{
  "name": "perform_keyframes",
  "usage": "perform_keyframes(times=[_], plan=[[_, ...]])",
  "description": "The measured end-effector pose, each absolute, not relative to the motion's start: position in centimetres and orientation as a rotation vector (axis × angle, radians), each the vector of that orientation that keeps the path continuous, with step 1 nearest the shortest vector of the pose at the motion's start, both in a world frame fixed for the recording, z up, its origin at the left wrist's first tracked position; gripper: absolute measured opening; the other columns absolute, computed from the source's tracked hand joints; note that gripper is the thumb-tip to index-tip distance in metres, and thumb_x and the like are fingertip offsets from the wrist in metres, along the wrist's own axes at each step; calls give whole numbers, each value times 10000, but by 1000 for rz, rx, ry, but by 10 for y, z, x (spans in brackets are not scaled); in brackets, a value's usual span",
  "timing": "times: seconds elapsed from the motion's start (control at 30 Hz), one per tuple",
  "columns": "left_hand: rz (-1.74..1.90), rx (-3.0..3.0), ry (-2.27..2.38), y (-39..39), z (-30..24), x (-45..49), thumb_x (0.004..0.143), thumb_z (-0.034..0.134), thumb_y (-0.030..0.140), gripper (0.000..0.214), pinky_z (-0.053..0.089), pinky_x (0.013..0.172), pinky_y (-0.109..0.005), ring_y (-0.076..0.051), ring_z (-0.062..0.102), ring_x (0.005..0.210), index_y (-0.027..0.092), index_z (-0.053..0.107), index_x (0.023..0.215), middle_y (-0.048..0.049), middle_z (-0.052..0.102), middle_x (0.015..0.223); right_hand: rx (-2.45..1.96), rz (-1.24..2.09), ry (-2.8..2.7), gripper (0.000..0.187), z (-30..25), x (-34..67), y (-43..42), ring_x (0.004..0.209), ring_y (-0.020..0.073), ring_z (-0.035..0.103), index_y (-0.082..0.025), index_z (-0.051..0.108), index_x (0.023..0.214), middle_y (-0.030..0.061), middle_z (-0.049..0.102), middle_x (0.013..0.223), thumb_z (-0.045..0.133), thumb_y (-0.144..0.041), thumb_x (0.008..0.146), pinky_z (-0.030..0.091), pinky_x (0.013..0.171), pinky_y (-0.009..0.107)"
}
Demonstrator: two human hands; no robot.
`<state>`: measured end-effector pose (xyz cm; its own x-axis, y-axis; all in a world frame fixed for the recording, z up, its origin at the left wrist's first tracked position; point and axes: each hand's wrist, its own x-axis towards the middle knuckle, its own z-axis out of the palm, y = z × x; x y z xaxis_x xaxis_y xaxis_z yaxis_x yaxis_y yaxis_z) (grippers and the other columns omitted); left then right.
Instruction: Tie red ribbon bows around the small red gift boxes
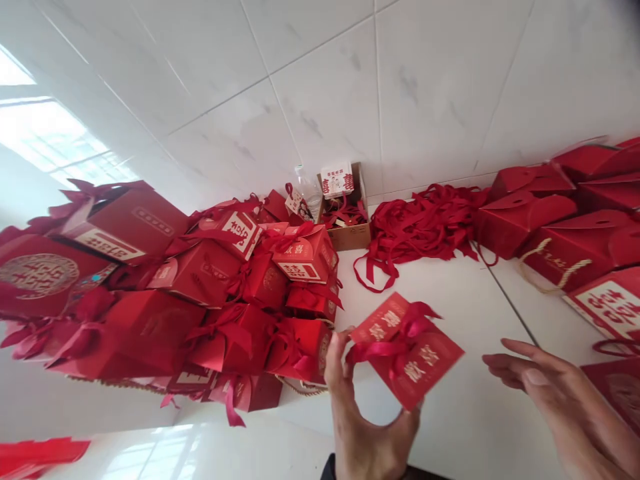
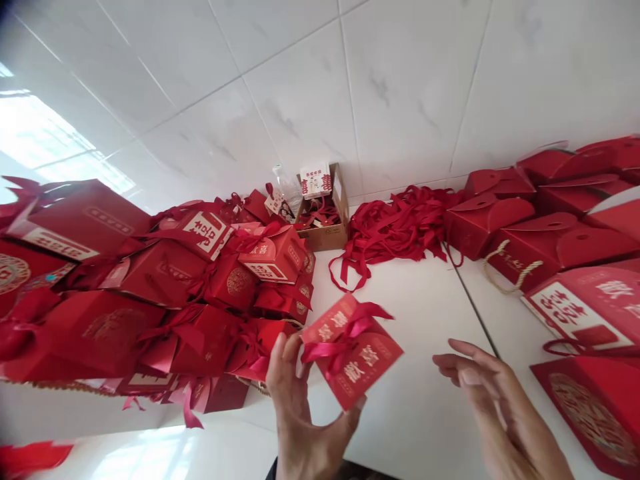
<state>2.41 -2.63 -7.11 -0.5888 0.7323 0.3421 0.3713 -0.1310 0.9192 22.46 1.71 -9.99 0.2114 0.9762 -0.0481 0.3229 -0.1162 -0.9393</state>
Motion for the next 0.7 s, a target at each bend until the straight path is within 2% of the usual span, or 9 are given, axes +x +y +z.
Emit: perform_keyframes(times=[0.13, 0.23, 0.3, 0.37, 0.43, 0.57, 0.7], plan=[[1744, 1064, 1694, -18, -60, 14, 727, 835, 262, 1004, 532, 1120, -489, -336, 496, 1454, 353, 283, 1559, -131, 400, 1604, -1639, 1063, -1218, 578, -102, 220, 17, 1126, 297, 744, -330, 659, 1264, 71, 782, 1184, 536, -760, 898, 663, 822, 329], [1657, 1039, 1606, -18, -58, 12, 721, 843, 278, 1025, 562, 1081, -502, -342, 522, 1426, 344, 259, 1561, -143, 424, 1575, -1589, 1061, -1318, 541, -98, 215, 15, 1150, 266, 736, -333, 668, 1284, 65, 763, 1239, 536, -722, 933, 651, 766, 253], [1630, 1087, 1593, -20, -60, 10, 728, 846, 289, 950, 565, 1078, -502, -338, 531, 1415, 334, 318, 1515, -137, 438, 1559, -1563, 985, -1395, 473, -88, 209, 15, 1177, 255, 717, -348, 666, 1280, 49, 742, 1275, 525, -676, 970, 636, 684, 225], [1579, 1197, 1587, -22, -65, 7, 749, 844, 281, 814, 567, 1077, -498, -323, 536, 1410, 335, 396, 1426, -119, 440, 1555, -1517, 862, -1477, 384, -72, 201, 18, 1204, 243, 687, -357, 656, 1263, 35, 710, 1307, 529, -610, 1003, 622, 678, 227], [1491, 1323, 1541, -22, -71, 2, 777, 833, 250, 705, 574, 1068, -498, -306, 527, 1419, 344, 432, 1350, -98, 447, 1546, -1432, 726, -1564, 308, -56, 194, 23, 1189, 232, 672, -352, 638, 1252, 34, 692, 1290, 549, -536, 1021, 619, 772, 268], [1298, 1450, 1427, -19, -74, -8, 832, 763, 185, 577, 556, 1082, -524, -297, 523, 1425, 332, 475, 1310, -95, 446, 1554, -1275, 568, -1725, 148, -44, 184, 34, 1016, 214, 689, -327, 656, 1131, 17, 710, 1062, 564, -398, 1037, 587, 832, 335], [1240, 1568, 1545, -18, -67, -10, 926, 667, 248, 448, 409, 1189, -611, -345, 344, 1549, 313, 543, 1351, -119, 340, 1648, -1263, 560, -1754, 107, -46, 179, 34, 904, 210, 689, -293, 637, 1002, 11, 707, 957, 546, -329, 1046, 573, 791, 345]])
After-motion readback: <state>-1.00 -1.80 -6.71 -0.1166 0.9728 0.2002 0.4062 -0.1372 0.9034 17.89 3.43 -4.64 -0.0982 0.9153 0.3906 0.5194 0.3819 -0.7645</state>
